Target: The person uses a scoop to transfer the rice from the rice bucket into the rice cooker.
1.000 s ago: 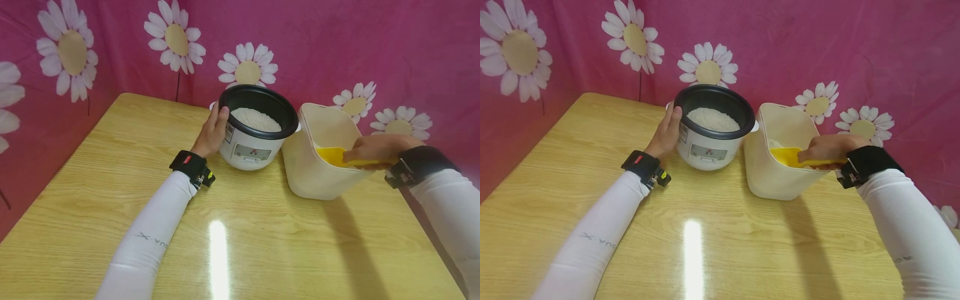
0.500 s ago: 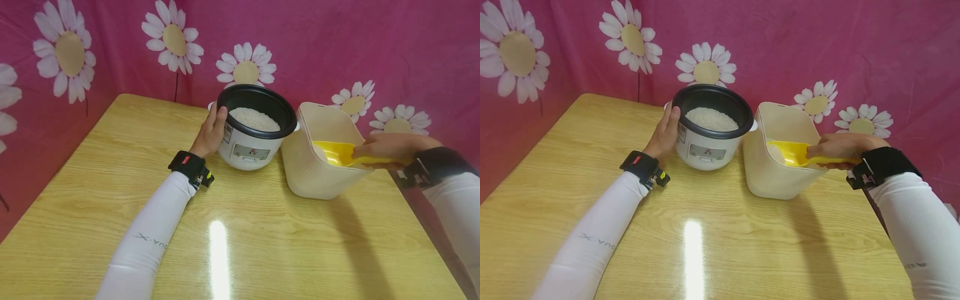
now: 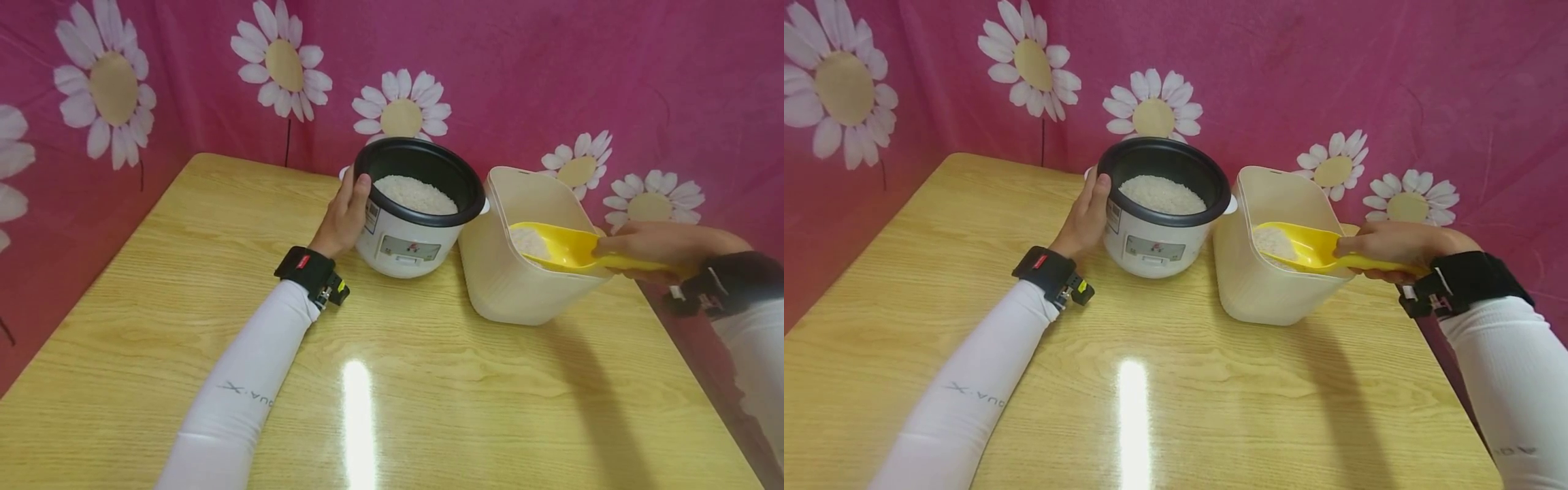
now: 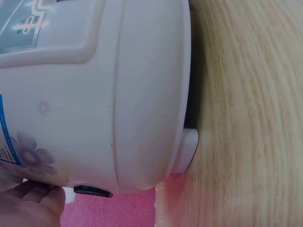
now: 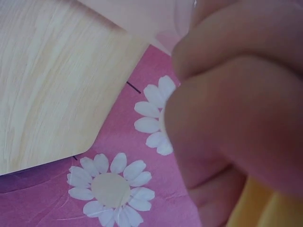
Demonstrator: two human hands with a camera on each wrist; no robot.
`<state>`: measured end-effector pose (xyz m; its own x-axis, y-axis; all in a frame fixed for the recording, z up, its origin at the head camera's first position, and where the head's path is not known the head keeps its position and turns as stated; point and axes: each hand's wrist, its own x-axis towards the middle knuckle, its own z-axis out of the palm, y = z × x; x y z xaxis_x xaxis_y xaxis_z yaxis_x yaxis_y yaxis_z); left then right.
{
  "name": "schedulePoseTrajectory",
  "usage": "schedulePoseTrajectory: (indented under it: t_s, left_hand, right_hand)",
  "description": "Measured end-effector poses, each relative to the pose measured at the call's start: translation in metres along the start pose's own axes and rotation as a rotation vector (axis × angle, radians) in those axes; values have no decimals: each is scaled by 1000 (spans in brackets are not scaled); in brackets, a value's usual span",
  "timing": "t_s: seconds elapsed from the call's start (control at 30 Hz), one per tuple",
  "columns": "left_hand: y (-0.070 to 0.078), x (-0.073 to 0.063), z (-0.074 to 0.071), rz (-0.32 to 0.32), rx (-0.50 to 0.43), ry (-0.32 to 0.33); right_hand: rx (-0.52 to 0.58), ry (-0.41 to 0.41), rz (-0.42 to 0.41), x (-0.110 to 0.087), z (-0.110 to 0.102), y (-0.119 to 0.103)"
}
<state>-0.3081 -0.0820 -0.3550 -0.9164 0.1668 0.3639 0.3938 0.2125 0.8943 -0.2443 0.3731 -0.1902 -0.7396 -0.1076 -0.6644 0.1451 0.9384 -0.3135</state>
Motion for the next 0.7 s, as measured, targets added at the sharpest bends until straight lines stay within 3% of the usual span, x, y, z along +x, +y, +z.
schedulePoseTrajectory:
  t_s: [0.23,0.7]
  left_hand:
    - [0,0,1,-13,-3,-3]
    - [1,-1,1,-5,-8,-11]
  right_hand:
    - [92,42,-9,-5,1,11]
    - [149,110,1,-12,3,25]
